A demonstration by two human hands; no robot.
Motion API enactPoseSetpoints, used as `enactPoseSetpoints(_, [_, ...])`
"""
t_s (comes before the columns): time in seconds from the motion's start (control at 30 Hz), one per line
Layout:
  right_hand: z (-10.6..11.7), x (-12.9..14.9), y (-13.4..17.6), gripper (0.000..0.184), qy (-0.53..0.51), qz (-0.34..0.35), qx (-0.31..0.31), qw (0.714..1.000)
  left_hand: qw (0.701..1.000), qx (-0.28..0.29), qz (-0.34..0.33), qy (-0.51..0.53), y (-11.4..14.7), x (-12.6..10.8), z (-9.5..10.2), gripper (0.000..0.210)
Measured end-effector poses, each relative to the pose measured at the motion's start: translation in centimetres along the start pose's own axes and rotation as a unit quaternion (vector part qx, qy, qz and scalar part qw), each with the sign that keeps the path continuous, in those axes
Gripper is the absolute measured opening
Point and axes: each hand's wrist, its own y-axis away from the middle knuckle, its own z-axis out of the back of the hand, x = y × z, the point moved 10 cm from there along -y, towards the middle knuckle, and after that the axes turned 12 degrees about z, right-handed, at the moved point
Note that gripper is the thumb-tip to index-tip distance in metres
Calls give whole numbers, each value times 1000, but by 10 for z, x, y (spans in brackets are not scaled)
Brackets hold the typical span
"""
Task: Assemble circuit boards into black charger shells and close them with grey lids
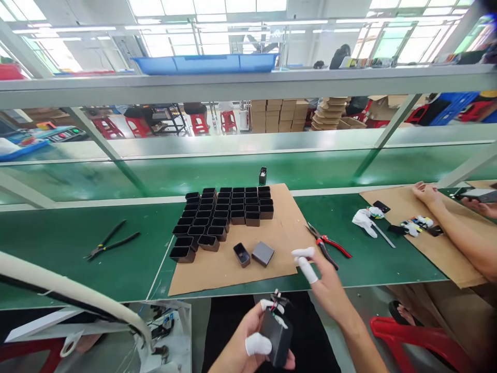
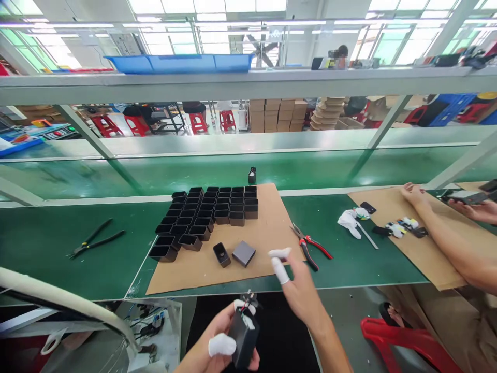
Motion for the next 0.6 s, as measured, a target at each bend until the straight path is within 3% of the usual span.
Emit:
enactPoseSetpoints(0.07, [33, -35, -2, 48, 97, -28, -83, 992, 1000, -11, 12, -6, 0, 13, 1, 72])
enactPoseSetpoints(0.13, [51, -62, -2, 48, 177, -44, -107, 977, 997, -70, 17, -35, 4, 16, 9, 62])
enactPoseSetpoints(0.23, [49, -83, -4, 37, 247, -38, -60, 967, 989, -138, 18, -57, 12, 9, 16, 46])
enactPoseSetpoints(0.37, [40, -89, -7, 29, 291, -35, -11, 956, 979, -187, 10, -81, 24, -2, 16, 51])
enactPoseSetpoints(0.47, [46, -87, -13, 25, 289, -31, 8, 957, 970, -214, -2, -112, 38, -5, 14, 51])
enactPoseSetpoints(0.53, [54, -85, -15, 21, 268, -24, 21, 963, 955, -256, -31, -148, 50, -11, 18, 62])
enactPoseSetpoints(0.6, [62, -81, -14, 22, 234, -10, 37, 971, 921, -323, -89, -198, 65, -25, 25, 70])
